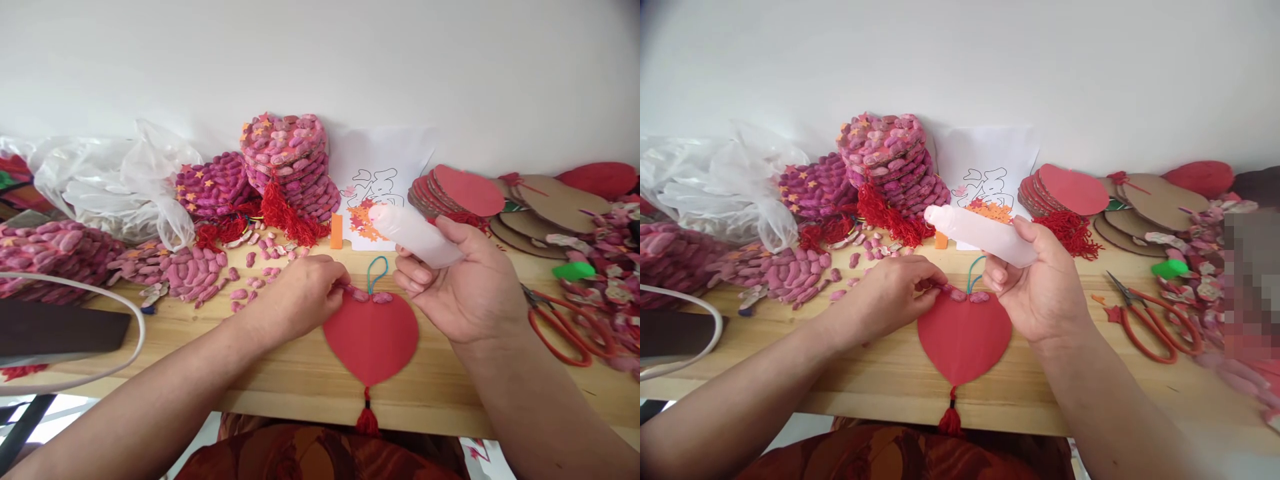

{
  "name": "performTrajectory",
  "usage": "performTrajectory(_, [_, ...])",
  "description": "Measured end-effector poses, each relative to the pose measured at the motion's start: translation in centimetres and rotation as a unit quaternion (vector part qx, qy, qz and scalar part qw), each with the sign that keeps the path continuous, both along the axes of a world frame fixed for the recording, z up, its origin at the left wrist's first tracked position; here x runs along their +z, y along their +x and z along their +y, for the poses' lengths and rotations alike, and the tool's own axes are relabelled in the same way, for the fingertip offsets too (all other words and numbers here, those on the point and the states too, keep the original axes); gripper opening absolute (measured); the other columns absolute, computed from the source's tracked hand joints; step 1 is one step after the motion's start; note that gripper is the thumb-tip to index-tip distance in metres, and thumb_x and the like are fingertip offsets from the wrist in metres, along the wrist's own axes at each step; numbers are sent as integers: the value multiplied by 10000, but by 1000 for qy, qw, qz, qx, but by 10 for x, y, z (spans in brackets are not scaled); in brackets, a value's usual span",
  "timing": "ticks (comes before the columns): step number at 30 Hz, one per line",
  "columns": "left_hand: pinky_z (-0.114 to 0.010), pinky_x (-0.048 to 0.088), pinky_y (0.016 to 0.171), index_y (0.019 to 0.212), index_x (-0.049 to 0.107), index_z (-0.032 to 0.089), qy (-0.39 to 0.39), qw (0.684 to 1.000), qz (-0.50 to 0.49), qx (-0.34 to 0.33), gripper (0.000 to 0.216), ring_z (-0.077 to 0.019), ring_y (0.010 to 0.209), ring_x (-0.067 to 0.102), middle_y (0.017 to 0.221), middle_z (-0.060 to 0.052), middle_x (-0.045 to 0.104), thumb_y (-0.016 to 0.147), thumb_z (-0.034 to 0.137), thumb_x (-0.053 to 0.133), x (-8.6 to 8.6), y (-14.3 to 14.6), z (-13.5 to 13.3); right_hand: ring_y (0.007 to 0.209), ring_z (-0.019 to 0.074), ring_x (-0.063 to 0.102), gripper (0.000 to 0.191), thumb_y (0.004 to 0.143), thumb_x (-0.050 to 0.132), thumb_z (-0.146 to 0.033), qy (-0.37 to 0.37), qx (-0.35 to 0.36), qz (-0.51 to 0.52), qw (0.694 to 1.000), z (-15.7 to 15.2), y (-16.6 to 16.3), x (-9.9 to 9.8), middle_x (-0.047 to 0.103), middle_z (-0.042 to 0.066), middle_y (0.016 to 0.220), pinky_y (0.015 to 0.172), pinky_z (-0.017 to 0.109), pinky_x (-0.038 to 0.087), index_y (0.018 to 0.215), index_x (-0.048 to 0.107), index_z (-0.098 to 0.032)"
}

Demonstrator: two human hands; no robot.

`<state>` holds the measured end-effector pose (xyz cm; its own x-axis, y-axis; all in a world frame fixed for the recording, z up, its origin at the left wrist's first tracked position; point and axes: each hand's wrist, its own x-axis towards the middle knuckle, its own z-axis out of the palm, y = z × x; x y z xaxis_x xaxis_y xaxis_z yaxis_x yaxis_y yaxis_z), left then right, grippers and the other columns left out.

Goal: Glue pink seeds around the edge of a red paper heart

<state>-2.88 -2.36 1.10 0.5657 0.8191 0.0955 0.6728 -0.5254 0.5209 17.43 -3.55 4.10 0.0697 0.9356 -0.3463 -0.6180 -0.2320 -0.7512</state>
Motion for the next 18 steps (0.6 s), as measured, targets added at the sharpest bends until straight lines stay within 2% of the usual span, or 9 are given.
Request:
performTrajectory(10, [-272, 508, 745, 898, 811, 201, -23, 999, -13, 19, 231, -169, 804, 701, 881, -16, 779, 834, 61, 638, 1, 2, 0, 429, 107, 411, 182, 877, 585, -331, 25, 4, 0, 1000, -1, 0, -3, 573, 4, 666, 424, 251, 309, 749, 514, -222])
performTrajectory(18, [-252, 513, 709, 861, 793, 192, -17, 999, -1, 26, 188, -162, 758, 701, 849, -16, 785, 846, 87, 638, 0, 3, 2, 445, 103, 416, 162, 841, 625, -304, 37, 2, 3, 999, -2, 0, -5, 563, -4, 698, 433, 257, 300, 754, 511, -229])
